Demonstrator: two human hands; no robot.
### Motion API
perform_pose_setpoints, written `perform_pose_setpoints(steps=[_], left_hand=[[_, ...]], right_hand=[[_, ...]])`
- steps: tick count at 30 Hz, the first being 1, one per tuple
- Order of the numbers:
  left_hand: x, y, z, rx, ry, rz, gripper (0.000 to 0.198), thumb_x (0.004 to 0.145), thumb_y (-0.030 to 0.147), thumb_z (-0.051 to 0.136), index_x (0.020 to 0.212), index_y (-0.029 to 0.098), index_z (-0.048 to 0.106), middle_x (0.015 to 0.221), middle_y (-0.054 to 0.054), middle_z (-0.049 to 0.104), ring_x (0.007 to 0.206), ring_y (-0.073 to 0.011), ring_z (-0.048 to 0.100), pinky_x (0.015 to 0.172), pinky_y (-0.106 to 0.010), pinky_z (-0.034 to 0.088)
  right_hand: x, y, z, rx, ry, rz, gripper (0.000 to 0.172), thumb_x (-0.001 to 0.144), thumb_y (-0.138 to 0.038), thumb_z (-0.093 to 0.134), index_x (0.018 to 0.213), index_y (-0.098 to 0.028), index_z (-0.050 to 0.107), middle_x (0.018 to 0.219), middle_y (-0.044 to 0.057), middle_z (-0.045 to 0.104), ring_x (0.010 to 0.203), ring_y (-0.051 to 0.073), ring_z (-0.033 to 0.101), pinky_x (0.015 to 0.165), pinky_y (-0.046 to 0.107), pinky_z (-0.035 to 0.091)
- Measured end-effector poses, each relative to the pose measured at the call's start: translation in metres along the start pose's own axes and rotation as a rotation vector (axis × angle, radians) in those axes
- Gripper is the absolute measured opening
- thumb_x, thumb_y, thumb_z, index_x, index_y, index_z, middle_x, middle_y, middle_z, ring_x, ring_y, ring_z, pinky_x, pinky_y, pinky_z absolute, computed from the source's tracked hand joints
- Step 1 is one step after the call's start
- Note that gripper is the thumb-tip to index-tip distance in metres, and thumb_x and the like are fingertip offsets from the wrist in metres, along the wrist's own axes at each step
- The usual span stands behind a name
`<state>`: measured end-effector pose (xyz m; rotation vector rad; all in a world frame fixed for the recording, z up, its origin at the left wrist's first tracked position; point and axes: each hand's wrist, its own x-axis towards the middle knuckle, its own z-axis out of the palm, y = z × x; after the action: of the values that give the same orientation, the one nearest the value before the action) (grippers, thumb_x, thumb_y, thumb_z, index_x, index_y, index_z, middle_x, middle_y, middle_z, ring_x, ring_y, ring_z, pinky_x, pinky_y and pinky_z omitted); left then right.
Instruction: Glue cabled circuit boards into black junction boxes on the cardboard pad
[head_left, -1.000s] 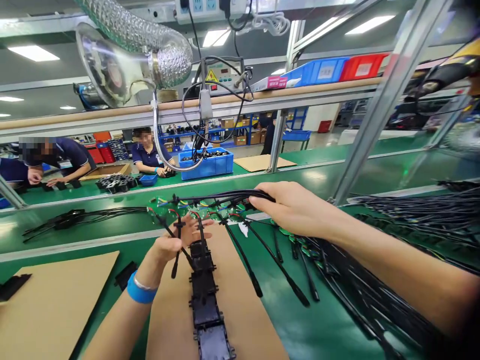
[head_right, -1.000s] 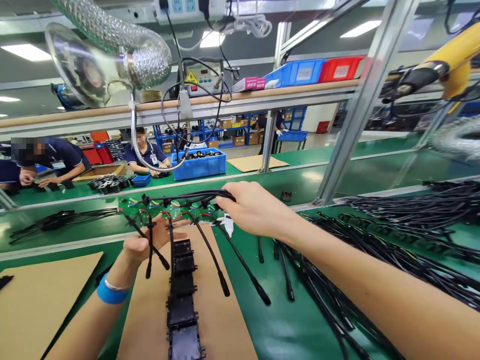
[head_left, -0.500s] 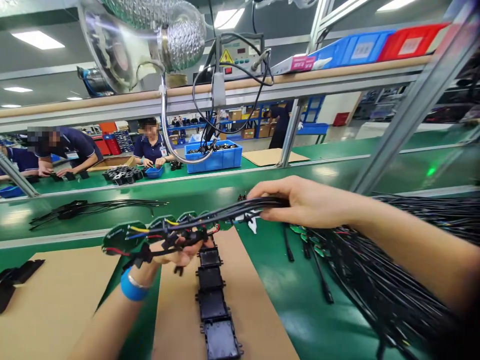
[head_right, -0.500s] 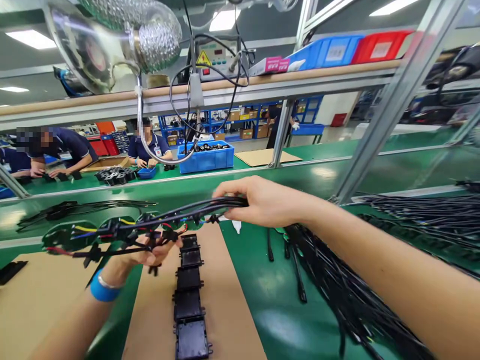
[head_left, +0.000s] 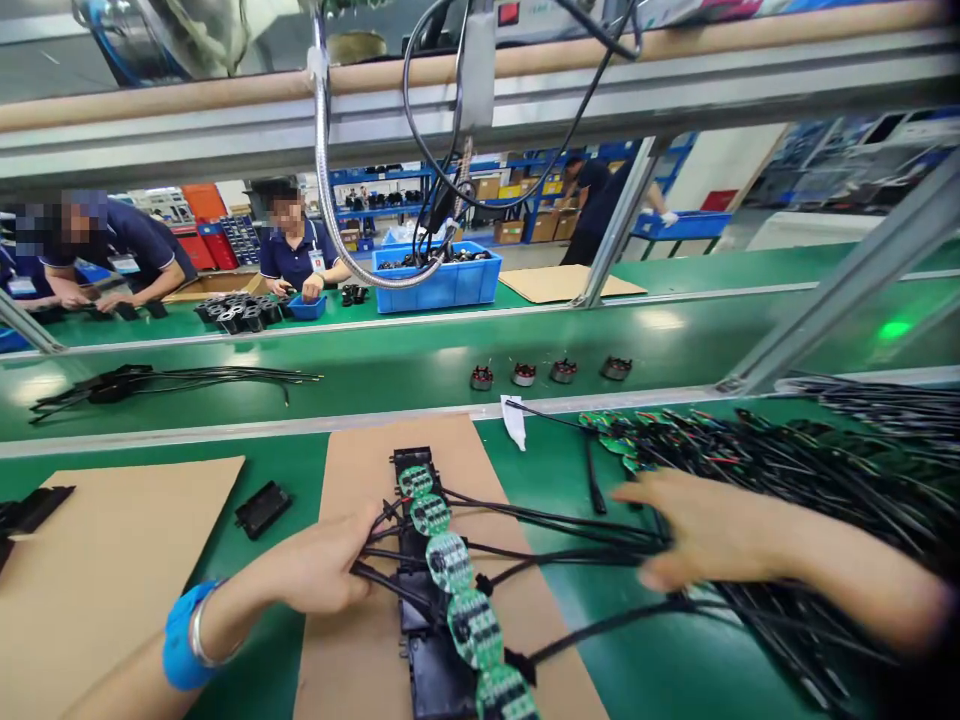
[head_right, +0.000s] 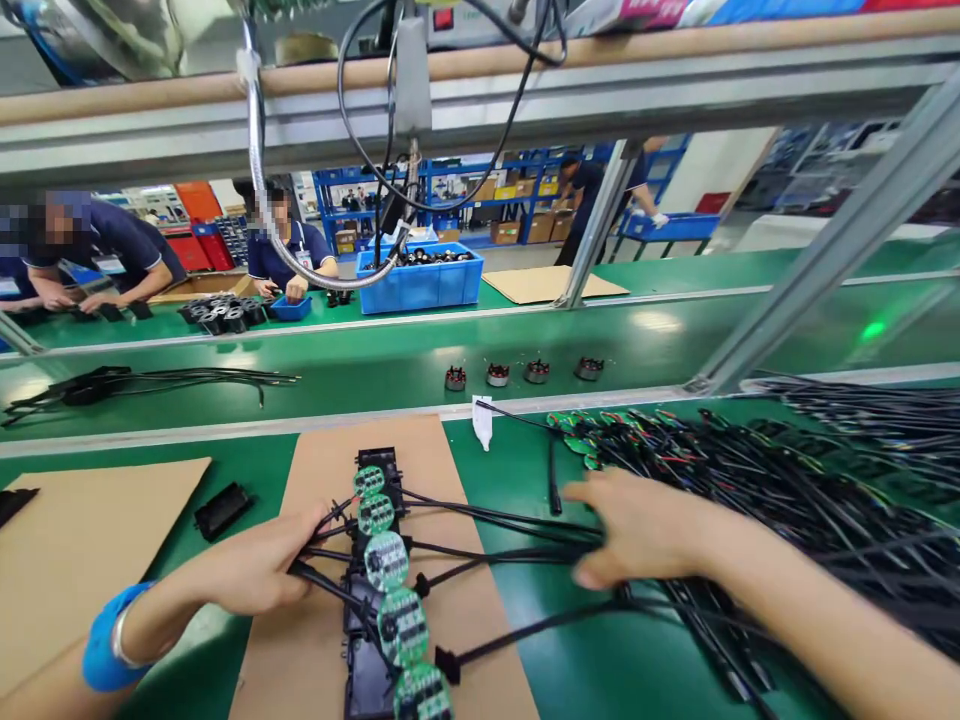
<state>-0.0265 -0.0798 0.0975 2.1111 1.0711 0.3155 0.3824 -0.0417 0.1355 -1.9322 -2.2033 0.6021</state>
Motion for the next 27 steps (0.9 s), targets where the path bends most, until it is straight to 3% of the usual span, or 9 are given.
perform_pose_setpoints(steps=[1, 3, 5, 8, 11, 15, 17, 21, 27], left_hand=[[0.002, 0.000, 0.001, 0.018, -0.026, -0.003, 0.040, 0.070, 0.022, 0.052, 0.110, 0.018, 0.051, 0.098, -0.007, 0.060, 0.088, -0.0247, 0.058, 0.072, -0.029, 0.044], [0.005, 0.002, -0.001, 0.084, -0.090, -0.035, 0.042, 0.071, 0.026, 0.056, 0.111, 0.017, 0.047, 0.101, -0.009, 0.059, 0.089, -0.0255, 0.058, 0.073, -0.030, 0.042], [0.006, 0.004, -0.004, 0.146, -0.149, -0.097, 0.049, 0.072, 0.036, 0.062, 0.112, 0.015, 0.043, 0.101, -0.009, 0.058, 0.088, -0.0257, 0.056, 0.073, -0.031, 0.041], [0.010, 0.003, -0.007, 0.145, -0.171, -0.165, 0.040, 0.083, 0.051, 0.053, 0.102, 0.016, 0.045, 0.096, -0.007, 0.057, 0.084, -0.0223, 0.053, 0.071, -0.031, 0.039], [0.018, -0.008, -0.006, 0.106, -0.062, -0.203, 0.033, 0.098, 0.041, 0.031, 0.082, 0.017, 0.048, 0.085, -0.003, 0.056, 0.076, -0.0168, 0.051, 0.070, -0.028, 0.037], [0.041, -0.035, -0.005, 0.159, 0.230, -0.289, 0.027, 0.095, 0.031, 0.040, 0.079, 0.018, 0.056, 0.085, -0.001, 0.059, 0.079, -0.0152, 0.055, 0.072, -0.026, 0.038], [0.054, -0.050, -0.005, 0.208, 0.325, -0.320, 0.021, 0.094, 0.029, 0.044, 0.085, 0.019, 0.060, 0.088, -0.002, 0.061, 0.084, -0.0161, 0.056, 0.074, -0.026, 0.039], [0.074, -0.070, 0.000, 0.292, 0.375, -0.345, 0.016, 0.093, 0.027, 0.045, 0.090, 0.018, 0.058, 0.092, -0.003, 0.061, 0.086, -0.0190, 0.056, 0.074, -0.029, 0.038], [0.074, -0.074, 0.009, 0.368, 0.318, -0.314, 0.014, 0.091, 0.029, 0.047, 0.087, 0.018, 0.054, 0.090, -0.004, 0.059, 0.081, -0.0204, 0.055, 0.067, -0.030, 0.035]], right_hand=[[0.010, -0.022, 0.012, 0.018, -0.107, -0.160, 0.060, 0.057, -0.035, 0.080, 0.113, -0.019, 0.069, 0.118, 0.018, 0.060, 0.110, 0.030, 0.055, 0.094, 0.042, 0.040], [0.034, -0.067, 0.036, 0.092, -0.193, -0.448, 0.060, 0.086, -0.048, 0.051, 0.137, -0.017, 0.048, 0.136, 0.015, 0.047, 0.126, 0.028, 0.042, 0.105, 0.044, 0.031], [0.059, -0.103, 0.059, 0.207, -0.263, -0.633, 0.053, 0.089, -0.047, 0.048, 0.131, -0.014, 0.051, 0.130, 0.014, 0.051, 0.123, 0.027, 0.042, 0.102, 0.043, 0.033], [0.082, -0.126, 0.090, 0.249, -0.342, -0.705, 0.024, 0.084, -0.034, 0.055, 0.098, -0.014, 0.060, 0.093, 0.006, 0.061, 0.088, 0.019, 0.054, 0.078, 0.031, 0.044], [0.088, -0.121, 0.103, 0.243, -0.330, -0.749, 0.018, 0.082, -0.032, 0.059, 0.090, -0.015, 0.057, 0.087, 0.004, 0.055, 0.080, 0.016, 0.050, 0.073, 0.029, 0.041], [0.105, -0.102, 0.100, 0.323, -0.262, -0.627, 0.042, 0.083, -0.045, 0.062, 0.115, -0.020, 0.052, 0.098, 0.004, 0.057, 0.083, 0.015, 0.053, 0.073, 0.027, 0.042], [0.119, -0.092, 0.102, 0.321, -0.235, -0.542, 0.034, 0.088, -0.040, 0.055, 0.112, -0.017, 0.051, 0.087, 0.003, 0.059, 0.071, 0.013, 0.053, 0.064, 0.025, 0.041], [0.139, -0.078, 0.120, 0.227, -0.152, -0.524, 0.012, 0.090, -0.023, 0.045, 0.092, -0.015, 0.054, 0.081, 0.004, 0.060, 0.073, 0.015, 0.054, 0.067, 0.028, 0.040], [0.127, -0.077, 0.133, 0.127, 0.051, -0.577, 0.018, 0.089, -0.020, 0.042, 0.097, -0.017, 0.059, 0.097, 0.008, 0.059, 0.093, 0.022, 0.051, 0.082, 0.037, 0.038]])
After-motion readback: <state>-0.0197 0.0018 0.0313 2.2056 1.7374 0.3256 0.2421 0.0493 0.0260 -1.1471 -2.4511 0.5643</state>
